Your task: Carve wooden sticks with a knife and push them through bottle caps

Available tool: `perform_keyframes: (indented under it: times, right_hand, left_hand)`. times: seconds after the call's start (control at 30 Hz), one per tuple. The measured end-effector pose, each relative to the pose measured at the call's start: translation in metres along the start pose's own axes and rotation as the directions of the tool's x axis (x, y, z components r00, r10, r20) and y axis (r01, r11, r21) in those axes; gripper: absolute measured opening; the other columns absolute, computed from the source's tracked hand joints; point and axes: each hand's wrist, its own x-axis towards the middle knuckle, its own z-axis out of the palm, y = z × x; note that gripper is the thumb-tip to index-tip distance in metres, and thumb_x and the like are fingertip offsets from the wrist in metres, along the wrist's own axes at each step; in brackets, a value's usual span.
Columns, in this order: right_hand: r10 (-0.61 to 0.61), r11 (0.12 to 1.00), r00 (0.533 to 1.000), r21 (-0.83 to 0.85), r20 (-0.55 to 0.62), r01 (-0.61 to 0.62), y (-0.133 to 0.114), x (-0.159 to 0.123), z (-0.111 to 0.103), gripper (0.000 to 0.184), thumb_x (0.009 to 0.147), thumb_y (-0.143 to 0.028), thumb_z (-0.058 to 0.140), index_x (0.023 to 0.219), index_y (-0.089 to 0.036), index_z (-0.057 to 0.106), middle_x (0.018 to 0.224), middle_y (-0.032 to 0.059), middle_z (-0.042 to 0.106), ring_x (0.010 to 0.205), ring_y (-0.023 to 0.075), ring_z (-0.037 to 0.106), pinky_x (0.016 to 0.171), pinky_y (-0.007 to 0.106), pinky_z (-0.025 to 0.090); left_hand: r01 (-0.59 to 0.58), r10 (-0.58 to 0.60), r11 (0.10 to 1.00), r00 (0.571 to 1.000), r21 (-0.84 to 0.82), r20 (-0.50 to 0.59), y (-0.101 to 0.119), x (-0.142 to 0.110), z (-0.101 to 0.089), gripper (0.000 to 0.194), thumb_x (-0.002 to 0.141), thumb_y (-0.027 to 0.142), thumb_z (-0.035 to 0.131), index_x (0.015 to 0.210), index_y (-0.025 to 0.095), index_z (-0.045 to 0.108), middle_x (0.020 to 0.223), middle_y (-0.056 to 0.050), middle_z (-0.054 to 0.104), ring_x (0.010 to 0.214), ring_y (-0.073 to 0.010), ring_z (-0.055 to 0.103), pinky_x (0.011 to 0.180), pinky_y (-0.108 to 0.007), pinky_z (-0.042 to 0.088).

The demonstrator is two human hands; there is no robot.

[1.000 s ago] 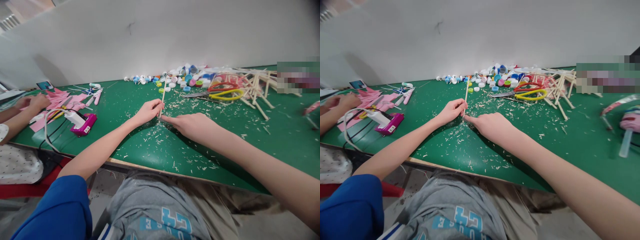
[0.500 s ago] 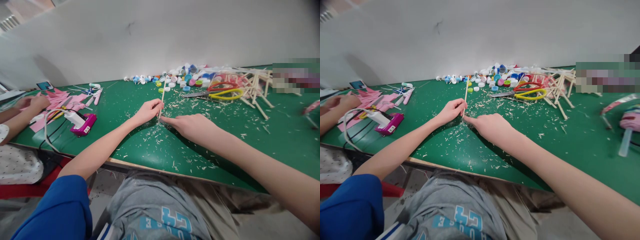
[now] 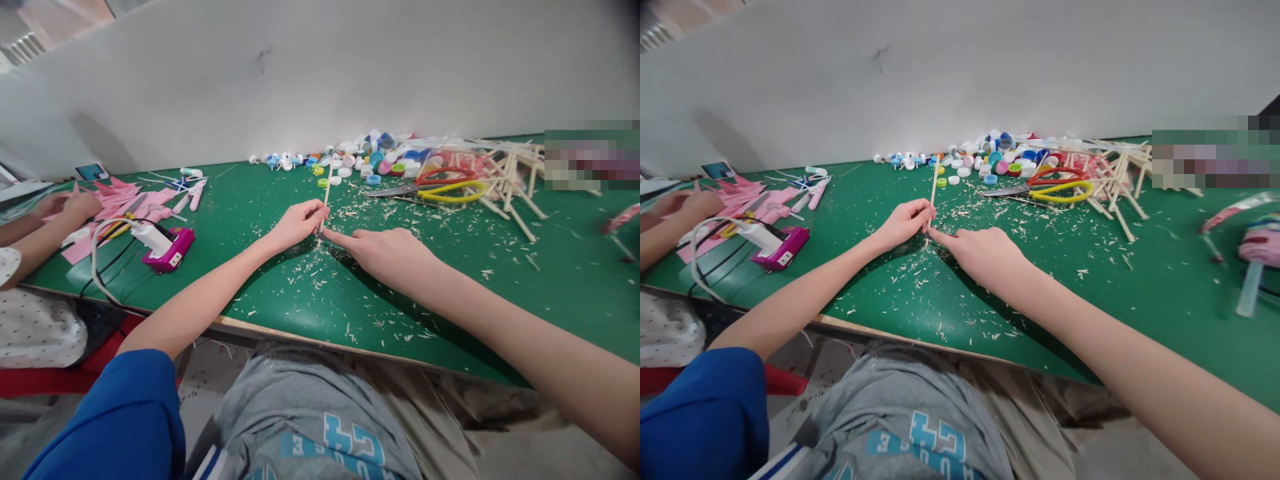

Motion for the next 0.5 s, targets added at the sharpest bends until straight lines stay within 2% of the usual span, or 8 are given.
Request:
perform_keyframes:
  times: [0.17, 0.37, 0.5]
  right_hand:
    - [-0.024, 0.998, 1.0, 0.055, -0.002, 0.024, 0.0013, 0.0025, 0.0014, 0.059, 0.095, -0.019, 0.035, 0.151, -0.033, 0.028, 0.084, 0.002, 0.061, 0.053, 0.0088, 0.042, 0.049, 0.026, 0.015]
    - [-0.068, 0.99, 0.997, 0.124, 0.041, 0.062, 0.0032, 0.0019, 0.0021, 0.05, 0.099, -0.027, 0.033, 0.147, -0.038, 0.035, 0.09, 0.0023, 0.064, 0.062, 0.0108, 0.05, 0.052, 0.024, 0.016]
    - [-0.021, 0.995, 1.0, 0.1, 0.019, 0.019, 0.0016, -0.0008, 0.0024, 0.054, 0.098, -0.024, 0.034, 0.149, -0.039, 0.029, 0.089, 0.0015, 0.063, 0.058, 0.0101, 0.047, 0.051, 0.024, 0.014]
  left_hand:
    - [-0.007, 0.007, 1.0, 1.0, 0.002, -0.002, -0.0016, 0.001, 0.0006, 0.024, 0.094, 0.034, 0.046, 0.076, 0.019, 0.052, 0.057, 0.005, 0.05, 0.053, -0.0081, 0.048, 0.06, -0.025, 0.041]
    - [-0.013, 0.013, 1.0, 1.0, 0.016, 0.001, -0.0038, 0.0013, 0.0003, 0.025, 0.094, 0.036, 0.046, 0.077, 0.019, 0.052, 0.057, 0.005, 0.05, 0.053, -0.0083, 0.048, 0.06, -0.025, 0.041]
    - [-0.003, 0.003, 1.0, 1.0, 0.015, -0.001, -0.0023, 0.0009, -0.0004, 0.024, 0.094, 0.034, 0.046, 0.077, 0.019, 0.052, 0.058, 0.005, 0.05, 0.054, -0.0079, 0.049, 0.06, -0.025, 0.041]
